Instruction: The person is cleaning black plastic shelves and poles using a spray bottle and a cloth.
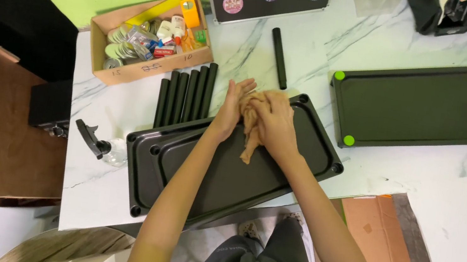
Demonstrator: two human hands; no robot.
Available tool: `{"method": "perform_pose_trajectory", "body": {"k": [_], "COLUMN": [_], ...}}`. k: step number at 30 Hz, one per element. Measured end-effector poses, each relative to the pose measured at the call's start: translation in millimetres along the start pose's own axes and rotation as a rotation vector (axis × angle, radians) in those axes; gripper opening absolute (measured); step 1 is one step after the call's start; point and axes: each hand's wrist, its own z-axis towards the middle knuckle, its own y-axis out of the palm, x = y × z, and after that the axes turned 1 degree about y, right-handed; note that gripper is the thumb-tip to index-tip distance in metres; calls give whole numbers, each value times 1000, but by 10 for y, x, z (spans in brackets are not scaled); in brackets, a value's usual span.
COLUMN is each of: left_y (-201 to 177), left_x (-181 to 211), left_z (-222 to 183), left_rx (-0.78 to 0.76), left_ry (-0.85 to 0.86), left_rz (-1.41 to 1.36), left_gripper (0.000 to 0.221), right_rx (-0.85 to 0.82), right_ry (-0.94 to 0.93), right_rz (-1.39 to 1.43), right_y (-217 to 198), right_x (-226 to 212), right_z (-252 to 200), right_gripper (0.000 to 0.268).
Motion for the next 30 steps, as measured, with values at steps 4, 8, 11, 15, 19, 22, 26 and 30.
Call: {"method": "perform_pose_trajectory", "body": {"k": [4, 8, 11, 15, 19, 22, 26, 30], "left_y": [-193, -251, -256, -169, -53, -25, 14, 333], "left_x": [-297, -310, -364, -288, -306, -307, 23, 880], "left_z": [-126, -170, -154, -235, -221, -215, -197, -366], "left_rx": [109, 152, 162, 115, 85, 64, -50, -206], "left_ry": [155, 262, 308, 337, 357, 290, 263, 124], "left_rz": [365, 646, 775, 958, 1110, 1186, 1121, 951], "left_gripper": [71, 50, 45, 35, 33, 36, 41, 49], "right_rx": [-33, -140, -150, -125, -211, -258, -186, -209], "right_ry": [-150, -168, -88, 213, 549, 692, 630, 471], "right_rz": [-154, -246, -319, -353, -252, -161, -101, -85], "right_y": [90, 171, 53, -101, -198, -268, -592, -988], "right_x": [73, 374, 656, 1034, 1107, 1055, 729, 180], "right_z": [42, 141, 191, 216, 272, 230, 414, 727], "right_gripper": [26, 21, 26, 37, 53, 59, 50, 46]}}
